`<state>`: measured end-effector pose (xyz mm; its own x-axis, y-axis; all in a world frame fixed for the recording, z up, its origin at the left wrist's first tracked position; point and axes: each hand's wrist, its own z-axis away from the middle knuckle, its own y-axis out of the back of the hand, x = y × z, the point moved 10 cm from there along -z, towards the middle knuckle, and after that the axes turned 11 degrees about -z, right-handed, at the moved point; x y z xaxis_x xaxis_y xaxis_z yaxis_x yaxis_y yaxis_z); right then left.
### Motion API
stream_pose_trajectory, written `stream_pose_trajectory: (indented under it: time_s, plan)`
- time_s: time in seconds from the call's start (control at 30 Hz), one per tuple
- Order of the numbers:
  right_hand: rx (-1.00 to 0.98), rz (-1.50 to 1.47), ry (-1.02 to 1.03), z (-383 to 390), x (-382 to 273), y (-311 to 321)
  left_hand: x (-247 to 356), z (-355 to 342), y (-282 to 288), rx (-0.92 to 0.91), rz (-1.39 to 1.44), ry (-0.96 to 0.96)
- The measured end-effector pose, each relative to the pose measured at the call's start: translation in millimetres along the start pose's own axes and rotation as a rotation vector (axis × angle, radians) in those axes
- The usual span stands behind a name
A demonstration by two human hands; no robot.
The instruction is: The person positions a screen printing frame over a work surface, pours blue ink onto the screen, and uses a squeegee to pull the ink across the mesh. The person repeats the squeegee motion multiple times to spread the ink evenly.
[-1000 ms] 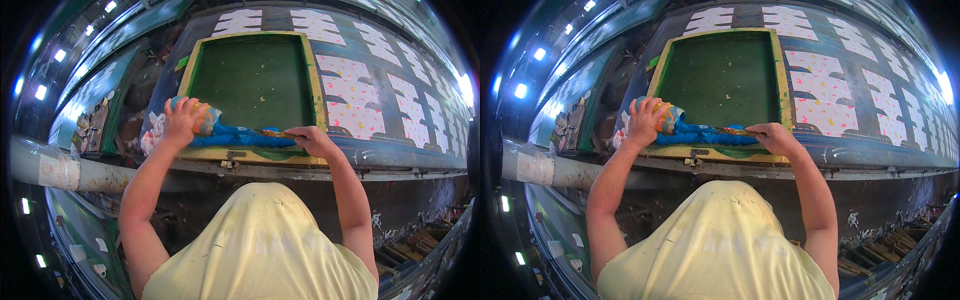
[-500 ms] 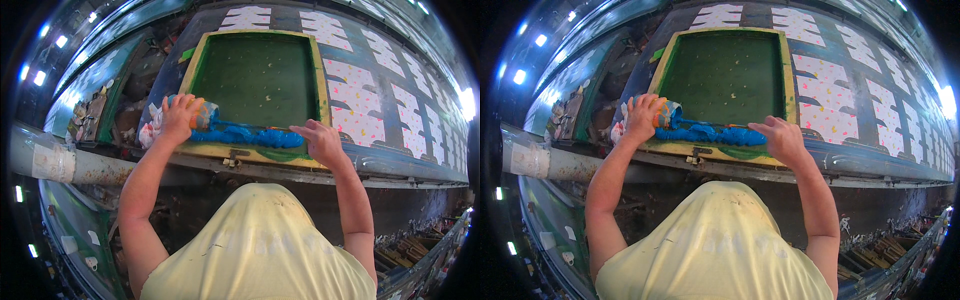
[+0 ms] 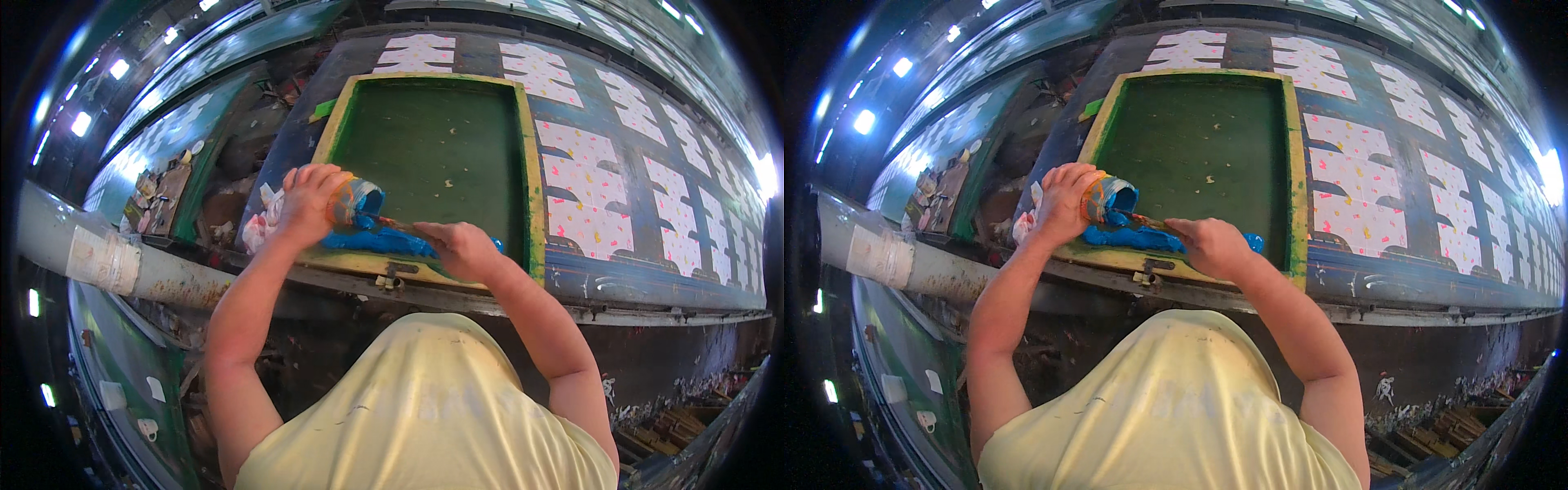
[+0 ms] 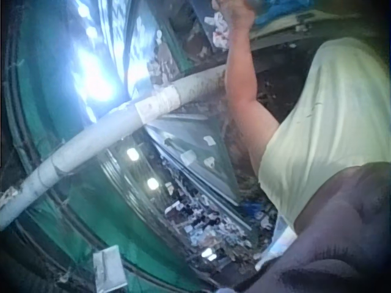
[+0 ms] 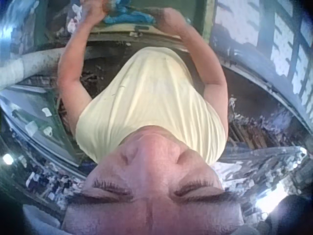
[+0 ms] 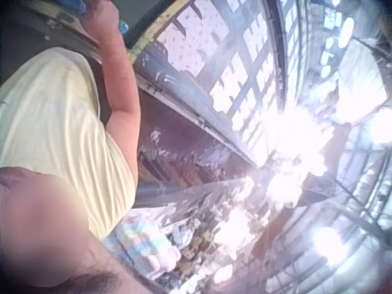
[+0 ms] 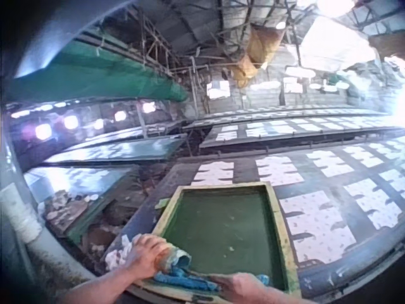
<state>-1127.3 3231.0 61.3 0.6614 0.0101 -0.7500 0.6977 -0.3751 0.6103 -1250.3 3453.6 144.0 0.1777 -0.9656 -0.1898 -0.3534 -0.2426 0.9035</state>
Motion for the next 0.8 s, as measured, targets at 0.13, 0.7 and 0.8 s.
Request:
stream_pose_trajectory:
  time_s: [0.13, 0.7, 0.8]
  plan:
    - [-0.119, -0.744, -0.342, 0, 46, -7, -10, 14, -4, 0.109, -0.121, 0.030]
    - [0.007, 0.326, -0.160, 101, 34, 114, -48, 30, -16, 0.081, -0.133, 0.184]
    - [0.034, 0.347, -0.119, 105, 26, 121, -30, 20, -23, 0.036, -0.126, 0.142]
